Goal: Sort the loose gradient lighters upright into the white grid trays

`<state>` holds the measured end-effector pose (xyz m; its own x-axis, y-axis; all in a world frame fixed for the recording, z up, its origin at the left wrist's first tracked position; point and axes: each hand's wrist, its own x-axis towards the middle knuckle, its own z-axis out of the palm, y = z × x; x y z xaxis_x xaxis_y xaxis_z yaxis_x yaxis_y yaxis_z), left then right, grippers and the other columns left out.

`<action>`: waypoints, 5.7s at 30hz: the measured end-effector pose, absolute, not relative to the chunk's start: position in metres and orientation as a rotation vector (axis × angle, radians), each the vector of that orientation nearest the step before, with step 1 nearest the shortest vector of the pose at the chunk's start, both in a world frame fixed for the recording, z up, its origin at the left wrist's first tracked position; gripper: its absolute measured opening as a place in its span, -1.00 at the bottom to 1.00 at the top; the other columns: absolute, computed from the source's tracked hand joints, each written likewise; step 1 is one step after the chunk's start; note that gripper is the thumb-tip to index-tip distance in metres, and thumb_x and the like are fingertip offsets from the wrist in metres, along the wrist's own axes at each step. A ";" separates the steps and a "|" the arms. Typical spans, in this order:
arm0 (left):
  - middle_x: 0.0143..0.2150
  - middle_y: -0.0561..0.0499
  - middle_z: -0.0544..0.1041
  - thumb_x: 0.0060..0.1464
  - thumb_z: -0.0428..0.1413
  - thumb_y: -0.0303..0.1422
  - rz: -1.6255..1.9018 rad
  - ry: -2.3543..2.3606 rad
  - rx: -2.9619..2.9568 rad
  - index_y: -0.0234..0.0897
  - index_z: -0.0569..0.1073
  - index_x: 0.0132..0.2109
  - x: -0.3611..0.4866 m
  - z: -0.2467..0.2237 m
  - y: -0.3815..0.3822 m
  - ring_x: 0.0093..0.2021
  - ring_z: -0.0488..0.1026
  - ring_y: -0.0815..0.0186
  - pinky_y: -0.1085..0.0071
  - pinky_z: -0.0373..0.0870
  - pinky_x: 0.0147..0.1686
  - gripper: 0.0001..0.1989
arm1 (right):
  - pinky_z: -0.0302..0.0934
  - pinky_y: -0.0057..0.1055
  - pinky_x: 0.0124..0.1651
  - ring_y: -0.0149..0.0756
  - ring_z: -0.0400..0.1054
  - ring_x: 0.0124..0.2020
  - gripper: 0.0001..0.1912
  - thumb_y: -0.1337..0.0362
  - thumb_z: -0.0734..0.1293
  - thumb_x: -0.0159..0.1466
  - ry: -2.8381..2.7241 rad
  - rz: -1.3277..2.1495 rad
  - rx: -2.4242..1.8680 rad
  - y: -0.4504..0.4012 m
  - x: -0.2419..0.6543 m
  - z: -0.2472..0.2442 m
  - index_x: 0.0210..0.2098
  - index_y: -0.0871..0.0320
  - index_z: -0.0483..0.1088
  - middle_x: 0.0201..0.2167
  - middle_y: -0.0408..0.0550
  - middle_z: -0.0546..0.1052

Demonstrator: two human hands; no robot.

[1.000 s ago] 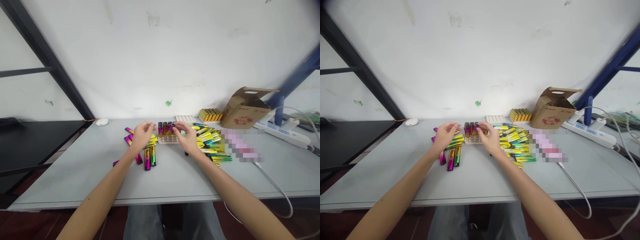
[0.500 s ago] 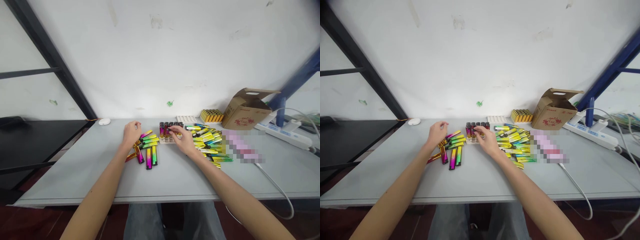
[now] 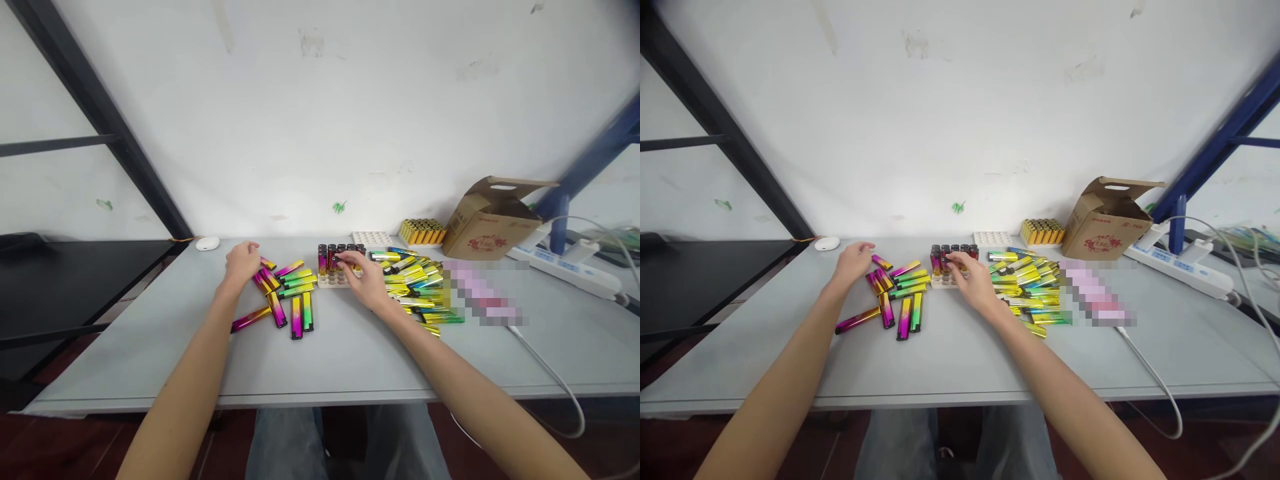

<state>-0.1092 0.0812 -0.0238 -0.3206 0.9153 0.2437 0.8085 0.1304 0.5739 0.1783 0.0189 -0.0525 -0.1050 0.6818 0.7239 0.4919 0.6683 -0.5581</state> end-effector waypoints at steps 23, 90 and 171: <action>0.04 -0.18 0.46 0.00 0.12 -0.30 0.925 2.161 1.940 -0.29 0.30 0.16 -0.099 -0.043 0.081 0.01 0.43 0.10 0.20 0.29 0.05 -0.45 | 0.09 -0.02 0.22 0.00 0.04 0.24 -0.63 0.20 0.21 0.27 -2.009 -0.369 -1.186 0.018 0.188 -0.046 0.04 0.11 0.39 0.14 0.09 0.31; -0.57 0.06 0.18 0.15 -0.10 -0.02 1.014 0.801 1.162 -0.23 0.25 -0.47 -0.024 -0.011 0.030 -0.59 0.21 0.39 0.43 0.23 -0.60 -0.59 | 0.04 -0.02 0.26 -0.04 0.10 0.22 -0.56 0.17 0.22 0.25 -1.993 -0.176 -1.052 0.011 0.192 -0.037 0.11 0.09 0.24 0.11 0.08 0.32; -0.42 0.00 0.34 0.25 -0.21 -0.24 0.958 0.435 0.969 -0.31 0.32 -0.31 0.014 -0.017 0.001 -0.45 0.37 0.35 0.38 0.35 -0.38 -0.68 | 0.04 0.02 0.21 -0.08 0.12 0.18 -0.68 0.19 0.08 0.35 -1.827 -0.168 -1.039 0.008 0.194 -0.033 0.00 0.09 0.32 0.10 0.09 0.29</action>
<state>0.0140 0.0012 -0.0165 0.5344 0.8406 0.0889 -0.4859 0.2195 0.8460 0.1939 0.0080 -0.0332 -0.1451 0.5773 0.8035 0.7138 0.6234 -0.3190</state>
